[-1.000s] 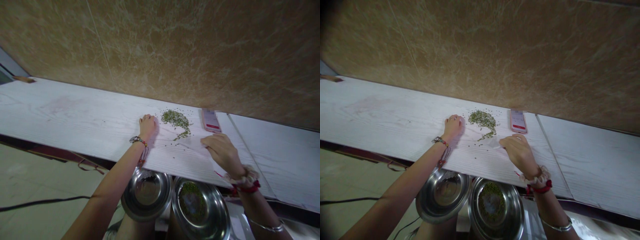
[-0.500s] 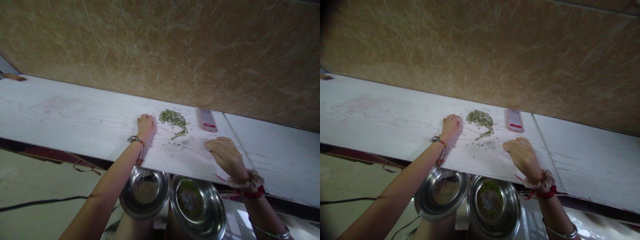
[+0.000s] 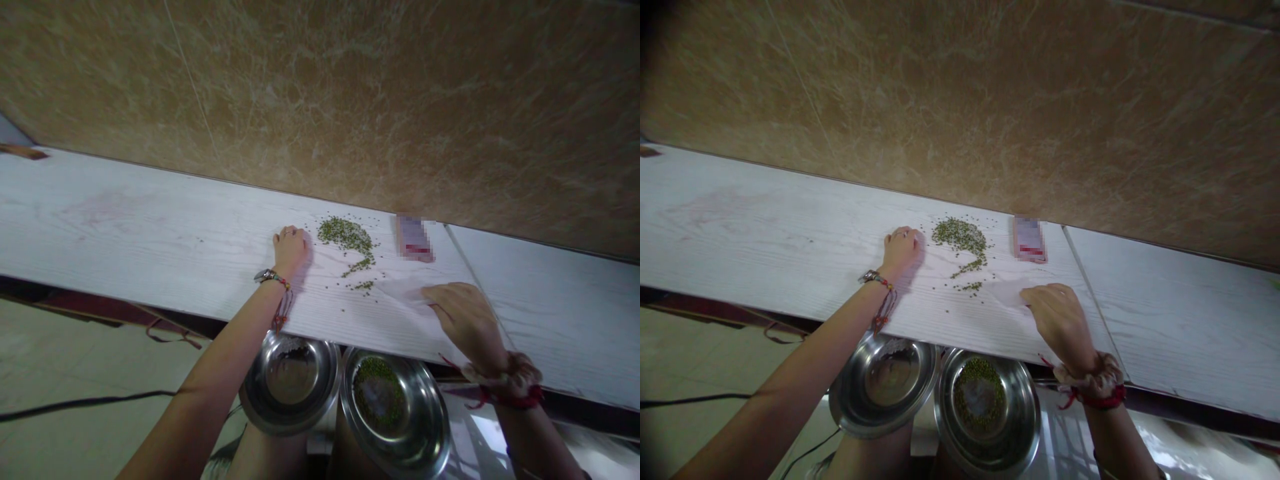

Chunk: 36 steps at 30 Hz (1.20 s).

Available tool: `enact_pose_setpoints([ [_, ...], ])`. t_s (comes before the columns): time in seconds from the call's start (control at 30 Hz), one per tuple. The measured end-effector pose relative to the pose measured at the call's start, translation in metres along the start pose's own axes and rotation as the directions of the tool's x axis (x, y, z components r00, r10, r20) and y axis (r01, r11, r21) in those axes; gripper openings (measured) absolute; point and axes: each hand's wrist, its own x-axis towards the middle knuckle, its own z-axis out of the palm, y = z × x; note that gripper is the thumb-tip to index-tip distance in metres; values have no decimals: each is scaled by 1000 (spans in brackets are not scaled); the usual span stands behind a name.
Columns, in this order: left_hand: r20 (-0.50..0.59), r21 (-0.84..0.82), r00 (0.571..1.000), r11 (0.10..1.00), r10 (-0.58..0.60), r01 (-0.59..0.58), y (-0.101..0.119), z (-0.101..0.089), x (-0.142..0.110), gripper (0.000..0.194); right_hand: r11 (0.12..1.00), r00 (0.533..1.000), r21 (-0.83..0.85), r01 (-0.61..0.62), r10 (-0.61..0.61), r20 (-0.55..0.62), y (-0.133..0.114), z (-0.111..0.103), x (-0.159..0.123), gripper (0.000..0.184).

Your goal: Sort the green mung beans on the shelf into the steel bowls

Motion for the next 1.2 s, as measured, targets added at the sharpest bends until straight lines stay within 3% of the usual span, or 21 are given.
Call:
enact_pose_setpoints([
  [0.17,-3,-12,1000,1000,-6,6,1,0,0,34,995,996,-90,-48,40,-85,7,-3,1,23],
  [0.33,-2,-7,1000,1000,0,0,1,0,0,34,975,1000,-220,16,-18,-7,13,11,14,21],
  [0.43,-1,3,1000,1000,-1,1,0,0,0,33,978,1000,-205,25,-21,21,8,13,14,22],
  [0.63,-8,-36,1000,999,0,0,0,0,0,32,987,999,-158,36,-35,5,0,-4,8,20],
  [0.7,-5,-93,998,994,57,-58,0,0,0,33,980,999,-198,20,-25,-21,4,-5,10,18],
  [0.77,-15,-174,979,964,204,-203,2,1,-1,35,967,999,-256,4,-15,-43,11,1,15,15],
  [0.87,-32,-305,870,825,491,-477,3,4,-3,40,934,1000,-357,-27,21,-23,22,18,25,15],
  [0.93,-50,-368,802,736,595,-568,3,5,-5,43,911,998,-408,-52,65,19,27,30,30,17],
  [0.97,-59,-387,788,714,613,-584,3,6,-5,43,907,996,-418,-60,80,31,29,36,32,17],
  [1.07,-70,-407,796,711,602,-574,1,7,-5,43,918,994,-390,-63,92,56,28,45,32,17],
  [1.2,-53,-411,830,745,555,-525,0,11,-2,43,930,998,-366,-33,51,39,22,38,24,16],
])
